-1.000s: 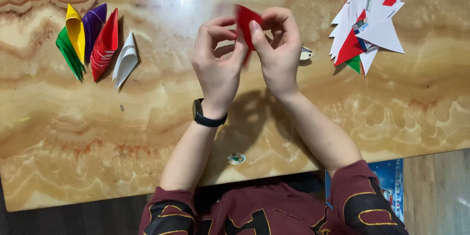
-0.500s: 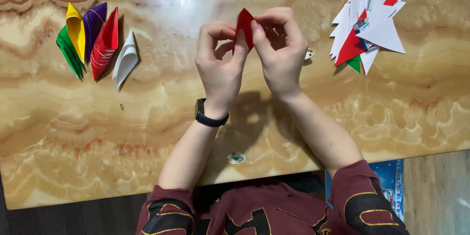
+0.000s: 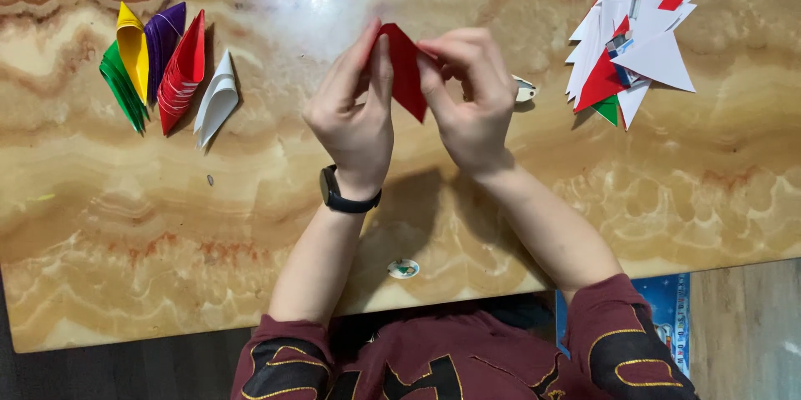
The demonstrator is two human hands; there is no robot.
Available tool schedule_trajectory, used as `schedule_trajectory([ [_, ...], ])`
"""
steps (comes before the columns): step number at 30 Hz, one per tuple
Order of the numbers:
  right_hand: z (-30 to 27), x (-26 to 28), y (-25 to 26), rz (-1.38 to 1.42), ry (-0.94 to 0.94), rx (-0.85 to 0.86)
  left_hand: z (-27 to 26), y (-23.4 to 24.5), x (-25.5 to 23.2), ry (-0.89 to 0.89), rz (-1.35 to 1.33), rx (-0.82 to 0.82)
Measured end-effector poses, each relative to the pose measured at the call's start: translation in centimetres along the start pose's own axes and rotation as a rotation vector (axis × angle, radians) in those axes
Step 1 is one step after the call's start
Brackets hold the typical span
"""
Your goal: Folding and stapling colored paper to create decorative craft items.
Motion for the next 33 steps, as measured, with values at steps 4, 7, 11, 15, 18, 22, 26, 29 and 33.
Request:
schedule_trajectory([
  [4, -0.7, 0.6, -0.3, -0.096, 0.14, 0.041, -0.1, 0.2, -1.5, -0.279, 0.303, 0.006],
  [7, -0.6, 0.6, -0.2, -0.153, 0.195, 0.076, 0.1, 0.3, -1.4, -0.263, 0.201, 0.118],
  [11, -0.2, 0.2, 0.5, -0.142, 0.174, 0.051, 0.7, -0.3, -1.0, -0.25, 0.051, 0.318],
  [15, 0.4, -0.2, 1.0, -0.03, 0.159, 0.122, 1.6, 0.0, -1.3, -0.152, -0.017, 0.319],
  [18, 0.8, 0.1, 1.4, -0.002, 0.195, 0.183, 2.2, 0.4, -1.0, -0.021, -0.128, 0.351],
  [22, 1.2, 0.3, 1.7, 0.027, 0.232, 0.25, 2.5, 0.5, -0.1, 0.111, -0.315, 0.45],
  [26, 1.2, 0.2, 1.9, 0.09, 0.194, 0.258, 2.2, 0.1, 0.8, 0.282, -0.539, 0.553],
  [29, 1.1, 0.3, 2.0, 0.071, 0.208, 0.269, 2.0, 0.2, 1.2, 0.368, -0.543, 0.545],
  [33, 1.0, -0.1, 2.1, 0.142, 0.155, 0.293, 2.0, 0.4, 1.1, 0.345, -0.544, 0.558],
])
Point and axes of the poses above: each hand's wrist, its own z-axis towards the middle knuckle, its own y-axis out of the back of the hand, x = y × z, the point moved 6 cm from there along z, towards the middle knuckle
